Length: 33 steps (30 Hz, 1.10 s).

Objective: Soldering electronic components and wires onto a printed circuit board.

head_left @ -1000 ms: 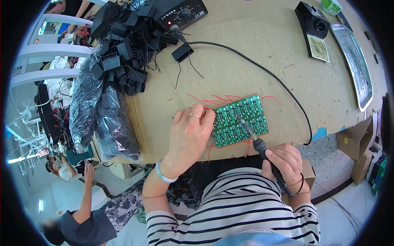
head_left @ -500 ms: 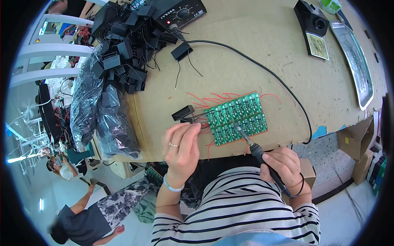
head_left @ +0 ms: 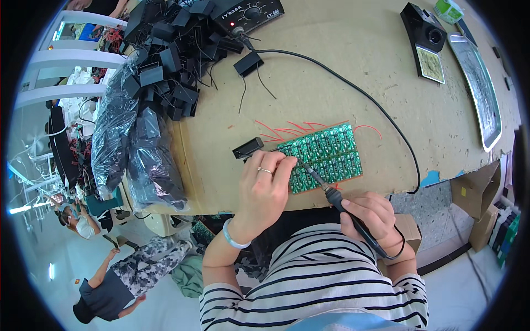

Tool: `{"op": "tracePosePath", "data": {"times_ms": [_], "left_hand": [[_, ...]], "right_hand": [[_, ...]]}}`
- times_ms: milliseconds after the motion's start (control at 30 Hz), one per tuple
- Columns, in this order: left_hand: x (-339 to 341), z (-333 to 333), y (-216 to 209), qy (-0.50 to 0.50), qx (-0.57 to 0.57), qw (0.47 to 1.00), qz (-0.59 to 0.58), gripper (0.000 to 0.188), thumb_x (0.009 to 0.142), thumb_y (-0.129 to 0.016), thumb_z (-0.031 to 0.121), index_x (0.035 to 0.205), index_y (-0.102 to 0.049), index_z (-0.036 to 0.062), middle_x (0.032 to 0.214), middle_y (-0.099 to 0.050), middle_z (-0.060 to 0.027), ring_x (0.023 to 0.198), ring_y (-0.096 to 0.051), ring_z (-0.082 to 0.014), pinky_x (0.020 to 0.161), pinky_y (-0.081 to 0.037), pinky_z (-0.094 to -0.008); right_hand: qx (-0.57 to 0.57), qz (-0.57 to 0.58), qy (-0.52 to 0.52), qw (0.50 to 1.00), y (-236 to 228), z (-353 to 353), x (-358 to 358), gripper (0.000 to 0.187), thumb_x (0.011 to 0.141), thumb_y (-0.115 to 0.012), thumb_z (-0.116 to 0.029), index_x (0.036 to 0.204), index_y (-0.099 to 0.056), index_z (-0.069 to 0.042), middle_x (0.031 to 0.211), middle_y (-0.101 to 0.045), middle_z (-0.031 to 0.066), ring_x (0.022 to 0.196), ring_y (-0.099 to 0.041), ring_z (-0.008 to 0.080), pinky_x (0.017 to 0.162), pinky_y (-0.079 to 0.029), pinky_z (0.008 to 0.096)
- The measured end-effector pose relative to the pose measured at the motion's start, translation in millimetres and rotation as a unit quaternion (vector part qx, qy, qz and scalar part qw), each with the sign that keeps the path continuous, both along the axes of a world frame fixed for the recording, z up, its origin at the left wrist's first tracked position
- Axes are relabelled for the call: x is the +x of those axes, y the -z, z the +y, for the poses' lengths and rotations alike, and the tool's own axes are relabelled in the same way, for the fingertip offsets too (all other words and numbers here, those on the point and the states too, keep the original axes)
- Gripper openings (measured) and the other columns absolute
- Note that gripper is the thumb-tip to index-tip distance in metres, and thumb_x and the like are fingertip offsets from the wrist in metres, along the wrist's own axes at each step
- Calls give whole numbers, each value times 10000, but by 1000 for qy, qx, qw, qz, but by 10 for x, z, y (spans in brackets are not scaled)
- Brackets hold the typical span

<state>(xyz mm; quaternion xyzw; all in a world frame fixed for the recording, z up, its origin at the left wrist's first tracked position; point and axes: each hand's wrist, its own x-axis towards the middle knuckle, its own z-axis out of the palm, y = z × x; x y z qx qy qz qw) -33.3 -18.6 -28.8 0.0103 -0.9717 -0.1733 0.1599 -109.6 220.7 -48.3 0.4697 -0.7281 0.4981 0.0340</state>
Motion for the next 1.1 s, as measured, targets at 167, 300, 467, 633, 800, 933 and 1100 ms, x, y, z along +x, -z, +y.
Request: {"op": "tracePosePath", "data": {"times_ms": [167,300,467,633,800,933,1100], "left_hand": [[-24,13,-17,0,-9,1000,4,274,733,-715,-46,1005,-706,-16,963,-587,-84,849,-589,-259,702,-507,-379],[-33,25,-57,3,-25,1000,2,258,739,-730,-33,996,-712,-31,972,-595,-86,849,-590,-253,704,-512,-372],[-39,28,-89,8,-32,999,-12,258,740,-732,-20,997,-713,-33,978,-598,-87,861,-587,-248,716,-510,-367],[-34,34,-93,10,-44,999,-20,253,748,-722,-13,1000,-713,-32,986,-597,-88,878,-584,-247,726,-506,-363],[-13,27,-80,16,-43,999,-23,266,743,-708,-10,1007,-710,-40,997,-594,-97,893,-585,-252,725,-503,-363],[-14,41,-96,16,-53,998,-24,277,740,-709,-6,1015,-710,-43,1003,-594,-98,898,-586,-251,724,-501,-365],[-21,45,-106,6,-39,999,-18,313,725,-736,-76,1030,-712,-8,971,-599,-96,853,-588,-277,736,-527,-388]], "right_hand": [[5,11,-5,1000,-4,-8,-17,320,715,-791,-27,1025,-721,6,855,-682,76,662,-653,213,582,-544,309],[8,48,-20,999,-26,-28,-41,301,720,-786,-29,1008,-713,17,833,-692,86,641,-651,205,551,-541,299],[-2,100,-31,995,-20,-69,-25,267,735,-769,-19,989,-704,31,822,-697,96,636,-654,198,540,-546,294],[-8,107,-30,994,-2,-46,-10,268,740,-765,-8,995,-697,43,822,-699,105,653,-667,209,553,-557,298],[-8,39,-15,999,-60,108,-16,310,728,-782,-4,1025,-705,40,859,-687,111,665,-669,237,557,-551,320],[-10,39,-5,999,-44,103,-10,319,724,-783,-1,1033,-710,34,871,-682,110,655,-660,234,541,-529,320],[-13,42,-9,999,-48,95,-13,315,728,-785,-2,1032,-710,32,867,-683,106,654,-659,232,543,-530,324]]}}
